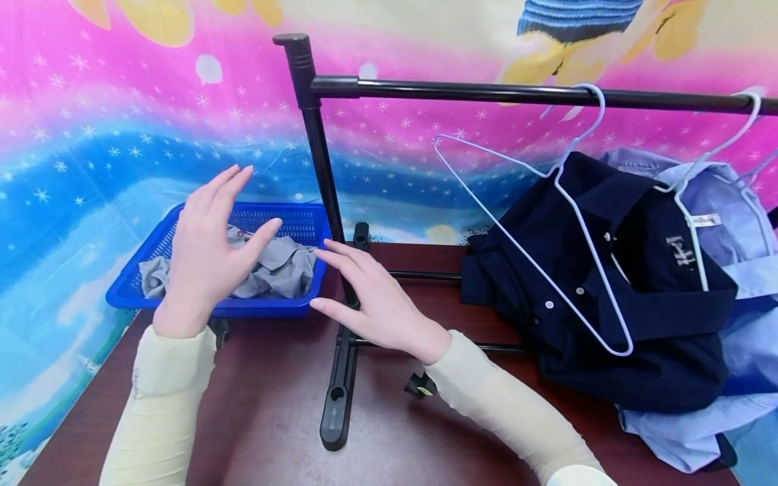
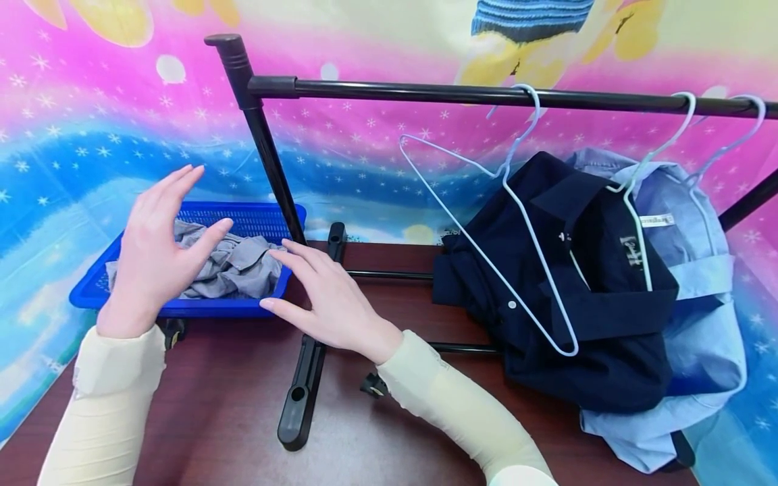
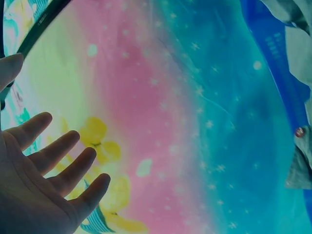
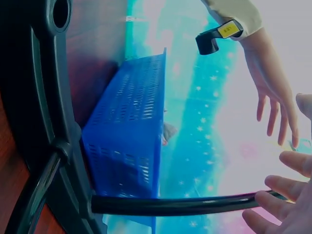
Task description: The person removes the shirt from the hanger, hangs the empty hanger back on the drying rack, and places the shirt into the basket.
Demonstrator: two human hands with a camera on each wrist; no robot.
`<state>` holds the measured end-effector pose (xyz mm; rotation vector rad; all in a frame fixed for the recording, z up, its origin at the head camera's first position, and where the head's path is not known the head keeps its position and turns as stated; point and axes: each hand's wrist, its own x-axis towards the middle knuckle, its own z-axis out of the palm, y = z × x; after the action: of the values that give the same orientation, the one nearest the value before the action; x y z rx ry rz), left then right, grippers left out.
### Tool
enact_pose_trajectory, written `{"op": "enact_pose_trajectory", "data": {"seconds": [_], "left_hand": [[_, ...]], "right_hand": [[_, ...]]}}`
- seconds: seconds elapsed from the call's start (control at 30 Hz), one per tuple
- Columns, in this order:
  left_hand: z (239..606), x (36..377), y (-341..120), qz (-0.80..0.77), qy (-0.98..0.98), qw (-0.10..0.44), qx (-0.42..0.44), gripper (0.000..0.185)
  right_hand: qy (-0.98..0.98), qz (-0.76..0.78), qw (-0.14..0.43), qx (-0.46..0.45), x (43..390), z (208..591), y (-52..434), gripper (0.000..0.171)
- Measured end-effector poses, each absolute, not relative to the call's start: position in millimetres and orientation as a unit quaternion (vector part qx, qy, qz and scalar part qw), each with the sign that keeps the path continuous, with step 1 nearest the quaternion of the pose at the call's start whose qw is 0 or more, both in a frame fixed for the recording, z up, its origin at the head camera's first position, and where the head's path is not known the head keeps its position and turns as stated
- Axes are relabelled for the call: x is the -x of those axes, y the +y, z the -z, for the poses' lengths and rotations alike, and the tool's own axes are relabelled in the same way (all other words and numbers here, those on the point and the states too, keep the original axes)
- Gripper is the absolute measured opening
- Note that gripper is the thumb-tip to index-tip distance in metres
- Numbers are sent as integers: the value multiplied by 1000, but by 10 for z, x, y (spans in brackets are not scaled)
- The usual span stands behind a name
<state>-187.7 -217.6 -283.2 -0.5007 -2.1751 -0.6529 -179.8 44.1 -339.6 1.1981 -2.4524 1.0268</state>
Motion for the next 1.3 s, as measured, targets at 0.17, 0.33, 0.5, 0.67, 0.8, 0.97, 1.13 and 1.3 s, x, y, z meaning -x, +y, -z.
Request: {"op": "enact_pose_trajectory", "data": {"seconds": [0.17,0.33,0.5,0.67,0.8,0.97,1.13,1.3], "left_hand": [[2792,1844,-2045,258,-846,411,223,72],[2763,1816,-1899,269,-823,431,252,71],[2751,1802,-1757,260,-807,447,286,71],[2727,1780,-1602,244,-801,450,312,70],[2712,1762,-1470,244,-792,449,335,68],[2695,1753,-1337,243,-787,440,357,67],[2656,1750,-1259,241,-784,439,367,67],[2610,1749,-1196,239,-779,438,379,69]], "right_hand": [[-831,-359,134,-403,1738,3382,581,65],[-837,-358,133,-391,1698,3399,694,64],[-837,-362,135,-387,1672,3416,797,63],[-839,-364,135,-381,1655,3435,878,64],[-842,-367,135,-372,1638,3439,944,63],[-845,-369,137,-362,1607,3430,1041,63],[-852,-364,144,-348,1575,3426,1156,63],[-857,-357,152,-338,1523,3394,1281,64]]}}
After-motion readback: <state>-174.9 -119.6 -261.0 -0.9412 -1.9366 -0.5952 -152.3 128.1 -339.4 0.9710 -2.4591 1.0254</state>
